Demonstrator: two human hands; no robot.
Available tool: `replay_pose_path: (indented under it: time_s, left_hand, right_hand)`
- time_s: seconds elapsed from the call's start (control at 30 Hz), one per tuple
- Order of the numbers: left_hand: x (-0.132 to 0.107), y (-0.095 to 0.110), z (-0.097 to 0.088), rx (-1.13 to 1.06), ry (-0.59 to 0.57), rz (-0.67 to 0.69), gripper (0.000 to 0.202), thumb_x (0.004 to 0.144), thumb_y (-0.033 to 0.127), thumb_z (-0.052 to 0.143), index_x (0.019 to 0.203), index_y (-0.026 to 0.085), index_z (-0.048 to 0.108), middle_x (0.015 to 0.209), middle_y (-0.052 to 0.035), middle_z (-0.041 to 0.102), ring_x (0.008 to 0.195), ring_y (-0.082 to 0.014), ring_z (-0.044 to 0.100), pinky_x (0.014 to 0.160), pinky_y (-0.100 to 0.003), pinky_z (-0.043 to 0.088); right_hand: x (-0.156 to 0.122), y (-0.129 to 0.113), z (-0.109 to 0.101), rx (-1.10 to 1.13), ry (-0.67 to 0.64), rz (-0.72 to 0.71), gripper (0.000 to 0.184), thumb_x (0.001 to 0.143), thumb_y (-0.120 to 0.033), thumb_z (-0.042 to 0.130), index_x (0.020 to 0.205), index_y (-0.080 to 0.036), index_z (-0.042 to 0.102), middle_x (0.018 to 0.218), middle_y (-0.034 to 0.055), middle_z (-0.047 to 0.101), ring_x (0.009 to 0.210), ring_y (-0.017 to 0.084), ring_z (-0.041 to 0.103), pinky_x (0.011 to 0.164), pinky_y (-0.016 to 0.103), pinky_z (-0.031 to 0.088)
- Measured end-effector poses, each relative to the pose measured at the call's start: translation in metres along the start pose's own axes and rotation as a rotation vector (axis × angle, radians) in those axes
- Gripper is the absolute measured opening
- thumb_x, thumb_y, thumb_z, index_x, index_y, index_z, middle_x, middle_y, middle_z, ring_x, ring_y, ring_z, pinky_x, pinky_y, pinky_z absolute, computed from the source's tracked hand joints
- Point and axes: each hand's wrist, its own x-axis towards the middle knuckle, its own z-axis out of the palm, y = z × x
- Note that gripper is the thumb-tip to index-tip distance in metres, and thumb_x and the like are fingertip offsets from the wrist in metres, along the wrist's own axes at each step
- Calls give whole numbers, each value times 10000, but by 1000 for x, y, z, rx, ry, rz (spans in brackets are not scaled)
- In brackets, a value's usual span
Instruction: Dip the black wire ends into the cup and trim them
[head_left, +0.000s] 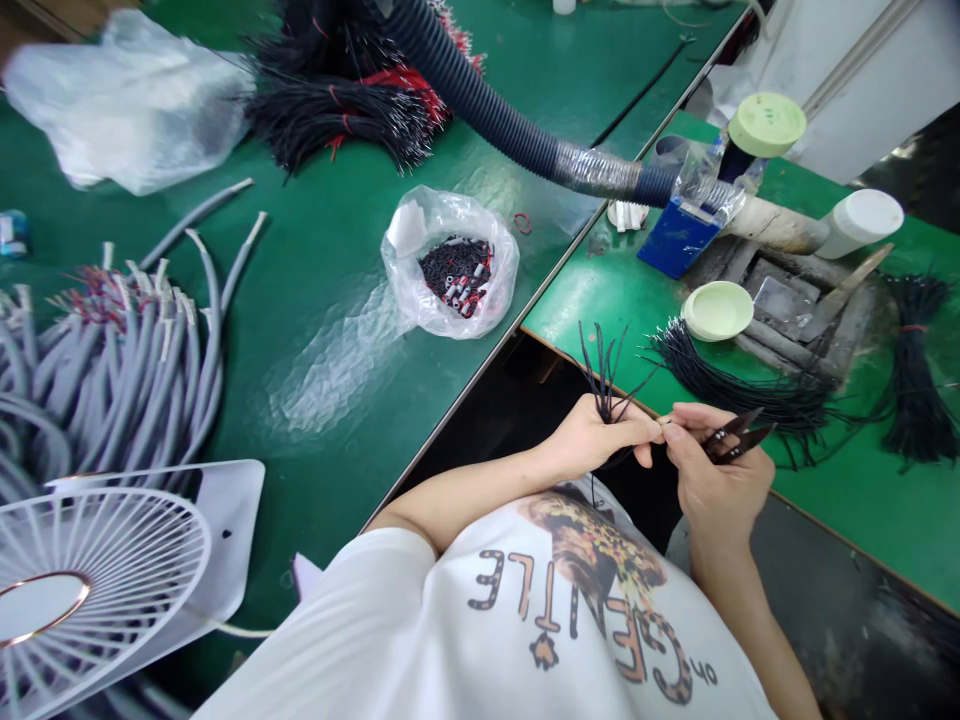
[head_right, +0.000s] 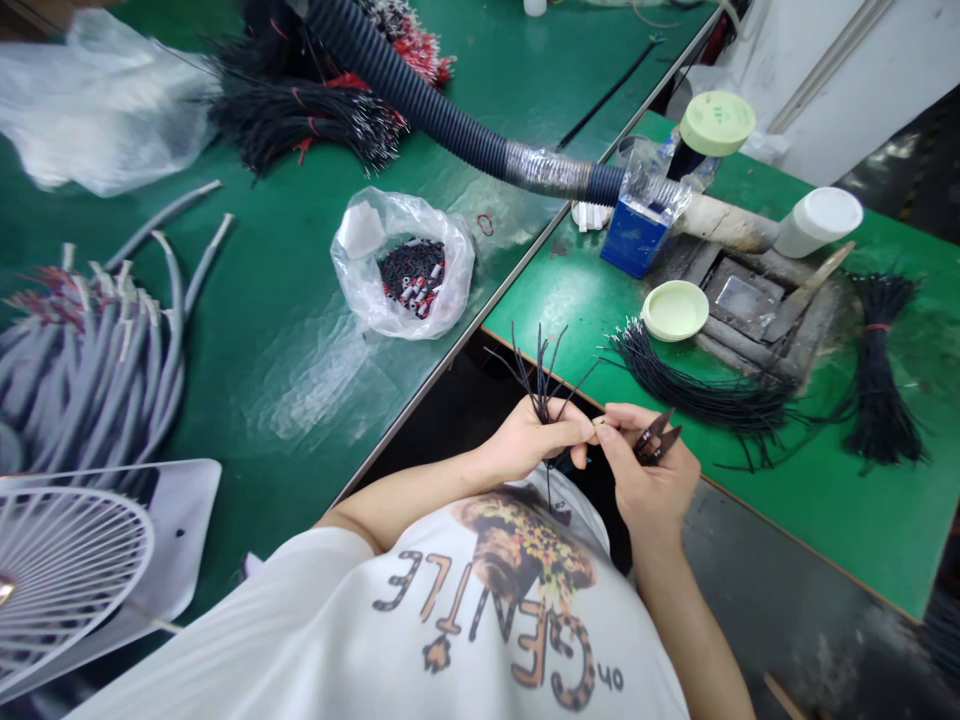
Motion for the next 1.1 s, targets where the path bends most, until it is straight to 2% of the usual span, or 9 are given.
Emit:
replay_pose_path:
  time_s: [0.23,0.47,0.67,0.93,1.0,1.1]
  left_hand:
    - [-3,2,0,42,1,-6,341,708,444,757,692,106,712,567,-40,661,487,-81,494,519,-220,388]
    - [-5,3,-1,30,4,45,314,719,418,761,689,109,713,544,-24,644,510,-86,517,556,-220,416]
    - [-6,2,-2,56,10,32,306,732,408,749,669,111,714,548,-24,650,486,-75,502,549,-217,411]
    - [-5,1,-4,71,-17,79,302,743,403,745,663,114,706,581,-24,666,548,-87,548,665,-243,464]
    - [-4,-1,-5,65,-24,103,282,748,385,747,677,115,707,572,-18,659,565,-92,566,697,-251,473]
    - [-3,-2,-7,73,-12,109,267,741,377,753,702,117,710,540,-6,639,530,-92,558,650,-248,468]
  right_hand:
    - [-1,-2,3,-8,14,1,173,717,-205,775,884,-188,735,744,17,700,618,130,647,597,262,526]
    - [-3,-1,2,5,-6,-5,197,721,-190,776,914,-193,738,767,22,710,659,140,668,619,265,535]
    - [-3,-2,1,-66,-7,-42,175,728,-220,773,895,-186,735,744,25,711,620,144,655,598,273,522]
    - [-3,-2,3,-92,-9,-19,158,738,-238,767,885,-191,735,752,18,692,607,121,602,586,252,486]
    - [-3,-3,2,-90,-37,18,157,742,-242,767,888,-197,735,770,18,686,627,119,598,588,244,478]
    - [1,-4,-5,-104,-118,78,195,785,-297,734,957,-205,735,774,18,668,600,108,559,543,233,441]
